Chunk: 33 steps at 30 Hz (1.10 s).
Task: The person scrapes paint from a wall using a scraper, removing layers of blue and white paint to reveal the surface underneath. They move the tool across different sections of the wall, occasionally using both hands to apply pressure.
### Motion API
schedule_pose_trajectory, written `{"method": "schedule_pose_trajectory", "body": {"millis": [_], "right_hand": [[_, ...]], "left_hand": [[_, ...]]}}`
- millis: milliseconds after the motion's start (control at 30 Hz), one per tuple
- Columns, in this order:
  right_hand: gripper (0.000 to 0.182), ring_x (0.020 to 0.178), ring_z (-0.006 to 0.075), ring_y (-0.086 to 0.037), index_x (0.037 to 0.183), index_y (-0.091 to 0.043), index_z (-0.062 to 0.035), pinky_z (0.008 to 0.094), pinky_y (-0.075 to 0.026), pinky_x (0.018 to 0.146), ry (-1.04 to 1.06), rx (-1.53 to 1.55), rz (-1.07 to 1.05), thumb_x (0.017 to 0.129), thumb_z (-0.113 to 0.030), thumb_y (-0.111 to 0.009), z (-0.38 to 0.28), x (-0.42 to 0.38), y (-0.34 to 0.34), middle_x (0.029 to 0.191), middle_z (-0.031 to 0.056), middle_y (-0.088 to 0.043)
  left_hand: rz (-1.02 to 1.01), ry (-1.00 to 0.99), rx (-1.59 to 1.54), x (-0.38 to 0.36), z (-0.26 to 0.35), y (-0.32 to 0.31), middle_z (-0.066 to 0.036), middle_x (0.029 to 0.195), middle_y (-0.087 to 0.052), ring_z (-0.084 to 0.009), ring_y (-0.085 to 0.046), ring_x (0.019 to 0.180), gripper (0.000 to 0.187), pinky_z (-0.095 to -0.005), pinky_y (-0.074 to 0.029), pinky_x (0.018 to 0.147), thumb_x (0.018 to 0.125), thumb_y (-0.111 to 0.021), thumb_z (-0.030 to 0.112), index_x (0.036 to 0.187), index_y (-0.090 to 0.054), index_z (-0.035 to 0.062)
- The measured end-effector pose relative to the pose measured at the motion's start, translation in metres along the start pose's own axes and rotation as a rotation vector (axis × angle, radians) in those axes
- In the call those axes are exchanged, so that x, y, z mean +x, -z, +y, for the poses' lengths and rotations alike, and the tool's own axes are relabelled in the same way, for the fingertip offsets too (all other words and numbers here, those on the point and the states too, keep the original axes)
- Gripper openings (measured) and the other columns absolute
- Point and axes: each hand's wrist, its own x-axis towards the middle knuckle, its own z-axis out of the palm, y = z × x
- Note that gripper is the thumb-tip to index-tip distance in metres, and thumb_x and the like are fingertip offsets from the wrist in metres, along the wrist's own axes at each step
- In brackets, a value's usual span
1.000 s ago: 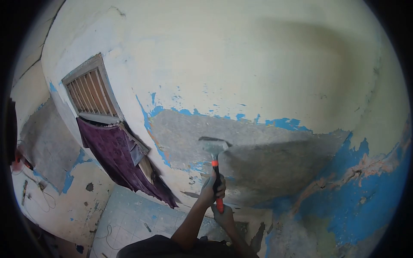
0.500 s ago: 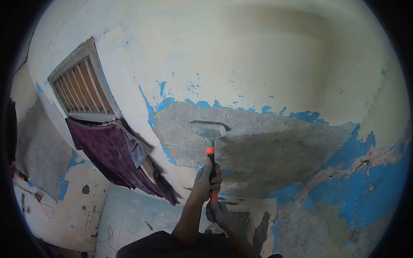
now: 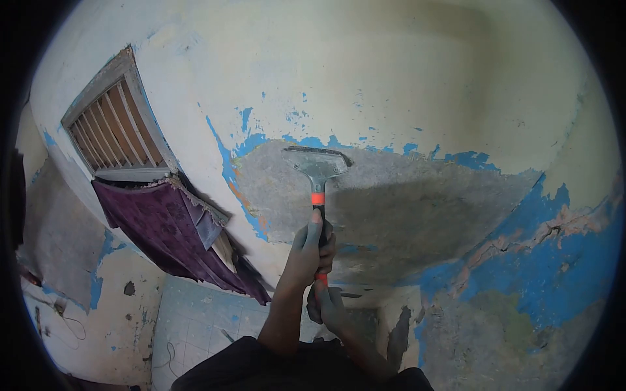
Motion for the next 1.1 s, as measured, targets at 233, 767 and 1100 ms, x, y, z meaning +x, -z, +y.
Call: {"method": "schedule_pose_trajectory", "body": {"millis": [233, 767, 1100], "right_hand": [[0.052, 0.036, 0.0119, -0.029, 0.076, -0.040, -0.0117, 0.0281, -0.023, 0.037, 0.014, 0.012, -0.009, 0.099, -0.057, -0.031, 0.004, 0.008, 0.001, 0.050, -0.0014, -0.030], [0.050, 0.037, 0.0114, -0.033, 0.070, -0.040, -0.0104, 0.0283, -0.025, 0.038, -0.012, -0.006, 0.025, 0.103, -0.047, -0.032, -0.006, -0.007, -0.017, 0.049, -0.0003, -0.033], [0.054, 0.035, 0.0112, -0.031, 0.069, -0.043, -0.0126, 0.0280, -0.022, 0.037, 0.094, 0.012, 0.048, 0.100, -0.056, -0.033, -0.030, 0.017, -0.014, 0.047, -0.0003, -0.035]], "left_hand": [[-0.041, 0.020, 0.024, 0.002, -0.008, 0.004, 0.007, 0.058, -0.032, -0.0026, -0.026, 0.042, 0.043, -0.0221, -0.021, 0.038, 0.099, -0.041, 0.052, 0.078, -0.040, 0.0143], [-0.021, 0.114, 0.053, -0.006, -0.005, 0.011, 0.007, 0.056, -0.032, -0.0036, -0.027, 0.040, 0.045, -0.0230, -0.022, 0.037, 0.099, -0.039, 0.053, 0.076, -0.039, 0.0147], [0.013, -0.023, 0.227, 0.014, 0.026, -0.021, 0.007, 0.056, -0.036, -0.0052, -0.034, 0.043, 0.045, -0.0243, -0.026, 0.039, 0.098, -0.039, 0.055, 0.078, -0.043, 0.0149]]}}
